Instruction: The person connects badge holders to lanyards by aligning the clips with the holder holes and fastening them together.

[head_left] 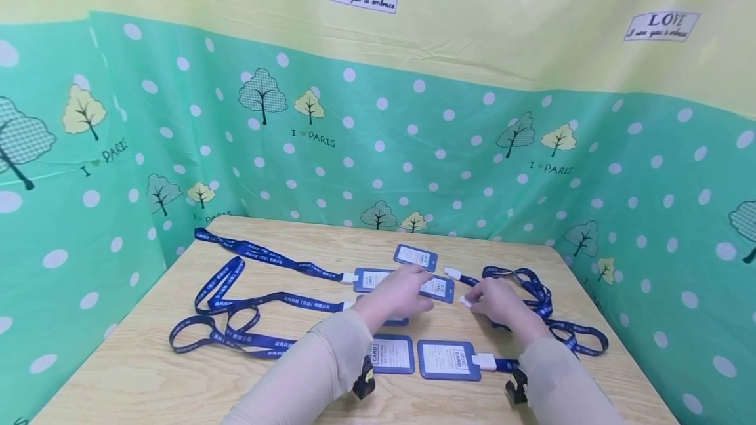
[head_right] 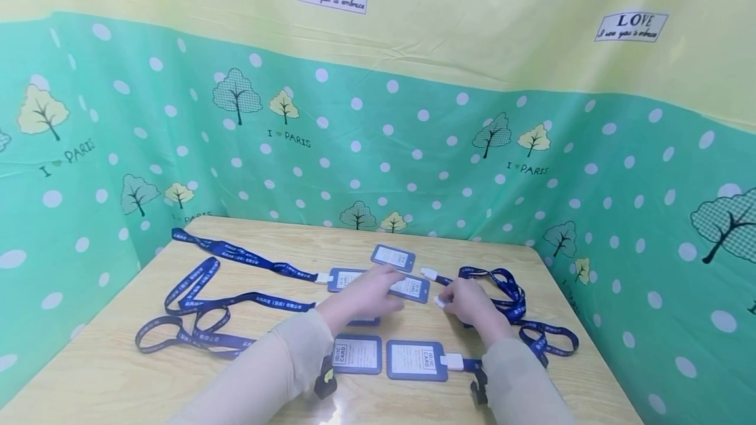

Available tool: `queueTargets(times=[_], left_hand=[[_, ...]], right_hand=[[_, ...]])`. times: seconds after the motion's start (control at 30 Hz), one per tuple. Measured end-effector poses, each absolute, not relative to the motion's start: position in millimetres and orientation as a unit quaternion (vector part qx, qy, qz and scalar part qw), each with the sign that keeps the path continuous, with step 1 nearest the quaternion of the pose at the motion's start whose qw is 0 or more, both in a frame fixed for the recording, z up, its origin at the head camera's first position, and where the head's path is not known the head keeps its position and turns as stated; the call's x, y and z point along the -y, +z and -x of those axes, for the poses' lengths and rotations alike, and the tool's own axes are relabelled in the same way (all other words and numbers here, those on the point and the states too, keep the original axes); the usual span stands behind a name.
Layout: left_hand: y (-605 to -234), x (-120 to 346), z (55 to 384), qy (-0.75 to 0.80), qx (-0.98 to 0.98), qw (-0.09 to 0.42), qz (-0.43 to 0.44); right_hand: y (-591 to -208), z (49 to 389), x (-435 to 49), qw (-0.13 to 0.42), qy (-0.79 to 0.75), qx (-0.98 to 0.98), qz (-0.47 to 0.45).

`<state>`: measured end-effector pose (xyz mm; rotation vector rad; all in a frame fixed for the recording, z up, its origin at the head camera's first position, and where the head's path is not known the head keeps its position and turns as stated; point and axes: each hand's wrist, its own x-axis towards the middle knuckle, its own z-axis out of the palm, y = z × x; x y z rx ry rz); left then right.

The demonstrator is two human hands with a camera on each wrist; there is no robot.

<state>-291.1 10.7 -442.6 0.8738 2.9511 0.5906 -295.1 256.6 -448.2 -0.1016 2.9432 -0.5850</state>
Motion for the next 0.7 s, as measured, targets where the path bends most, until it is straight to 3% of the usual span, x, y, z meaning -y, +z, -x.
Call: queueTargets(times=[0.7], left_hand=[[-439,-19,272,0.194,-0.930,0.029,-0.311]], right_hand=[[-445,277,-261,0.074,-0.175,-0.979,0.074]])
